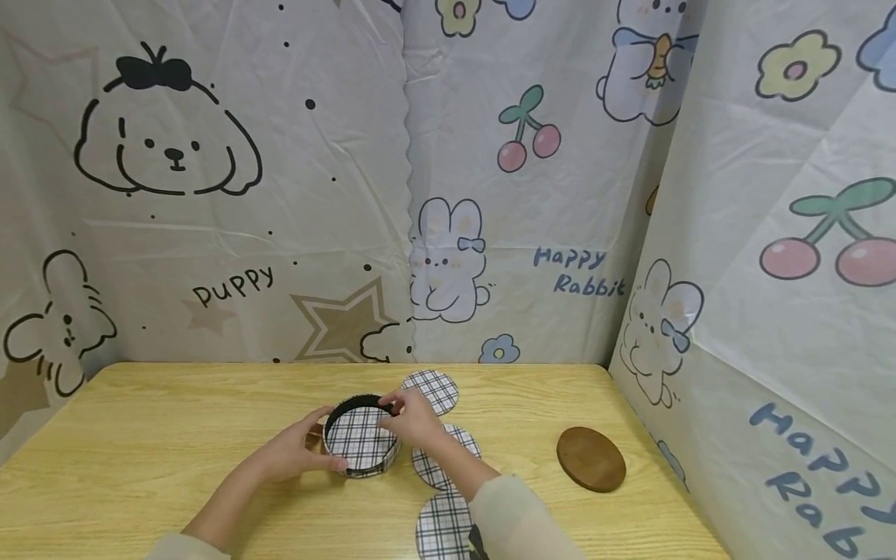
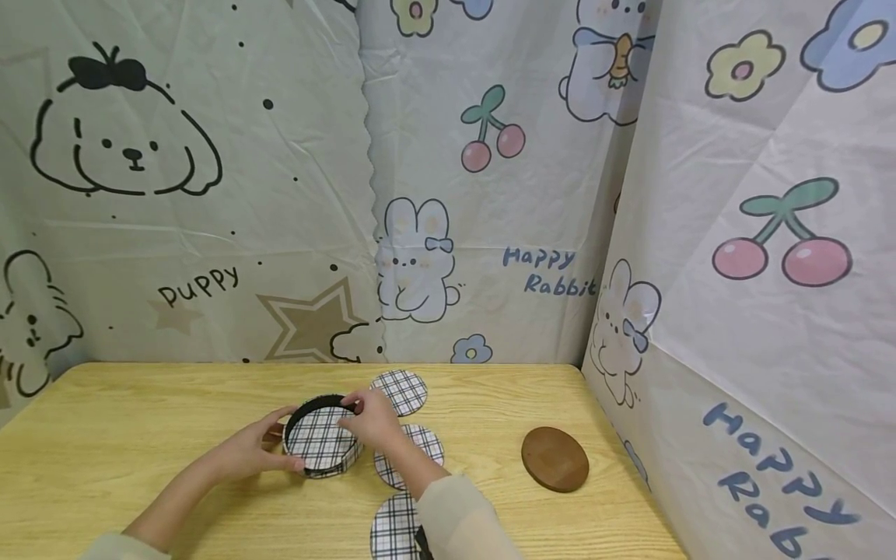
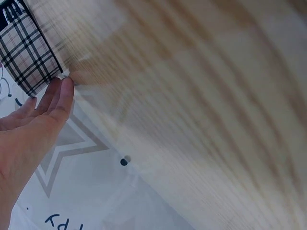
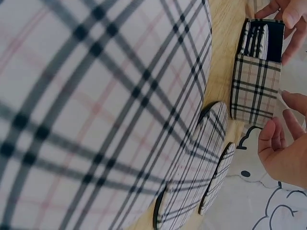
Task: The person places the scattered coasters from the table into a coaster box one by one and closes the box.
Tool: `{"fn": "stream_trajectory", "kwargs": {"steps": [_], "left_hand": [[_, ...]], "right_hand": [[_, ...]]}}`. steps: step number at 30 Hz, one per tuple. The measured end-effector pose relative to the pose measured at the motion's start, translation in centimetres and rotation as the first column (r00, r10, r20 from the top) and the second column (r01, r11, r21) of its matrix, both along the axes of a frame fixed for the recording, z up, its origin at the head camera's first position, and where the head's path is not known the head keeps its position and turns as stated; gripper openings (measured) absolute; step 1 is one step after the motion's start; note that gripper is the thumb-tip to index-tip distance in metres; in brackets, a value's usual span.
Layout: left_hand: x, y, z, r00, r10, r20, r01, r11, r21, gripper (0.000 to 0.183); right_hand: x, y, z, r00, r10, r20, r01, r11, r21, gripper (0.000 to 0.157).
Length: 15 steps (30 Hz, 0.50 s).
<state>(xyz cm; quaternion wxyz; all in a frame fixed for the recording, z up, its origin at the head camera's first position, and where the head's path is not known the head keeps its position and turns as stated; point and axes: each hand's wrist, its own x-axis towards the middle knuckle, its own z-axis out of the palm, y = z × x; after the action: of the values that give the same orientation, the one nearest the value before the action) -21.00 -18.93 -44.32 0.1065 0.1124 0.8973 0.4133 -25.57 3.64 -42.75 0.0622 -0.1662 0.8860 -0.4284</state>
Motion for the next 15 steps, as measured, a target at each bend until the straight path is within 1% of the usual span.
{"fn": "stream_trajectory", "kwargs": {"steps": [3, 8, 12, 15], "left_hand": [[0.0, -0.1, -0.1, 1.000, 0.003, -0.005, -0.003, 1.000, -0.003, 0.098], [0.0, -0.1, -0.1, 1.000, 0.007, -0.013, -0.008, 1.000, -0.008, 0.099], [0.0, -0.2, -0.2, 1.000, 0.009, -0.019, -0.009, 1.000, -0.007, 0.098], [0.0, -0.2, -0.2, 1.000, 0.005, -0.019, -0.005, 1.000, 0.001, 0.098]], "right_hand": [[-0.3, 0.5, 0.0, 1.000, -0.012, -0.016, 0.011, 1.000, -0.025, 0.025], [-1.3, 1.9, -0.1, 0.998, -0.046, -0.047, 0.045, 0.999, -0.031, 0.023], [-2.4, 3.4, -0.4, 0.994, -0.099, -0.047, 0.097, 0.995, -0.032, 0.024], [-3.3, 4.5, -0.8, 0.987, -0.160, -0.029, 0.159, 0.987, -0.030, 0.026]]}}
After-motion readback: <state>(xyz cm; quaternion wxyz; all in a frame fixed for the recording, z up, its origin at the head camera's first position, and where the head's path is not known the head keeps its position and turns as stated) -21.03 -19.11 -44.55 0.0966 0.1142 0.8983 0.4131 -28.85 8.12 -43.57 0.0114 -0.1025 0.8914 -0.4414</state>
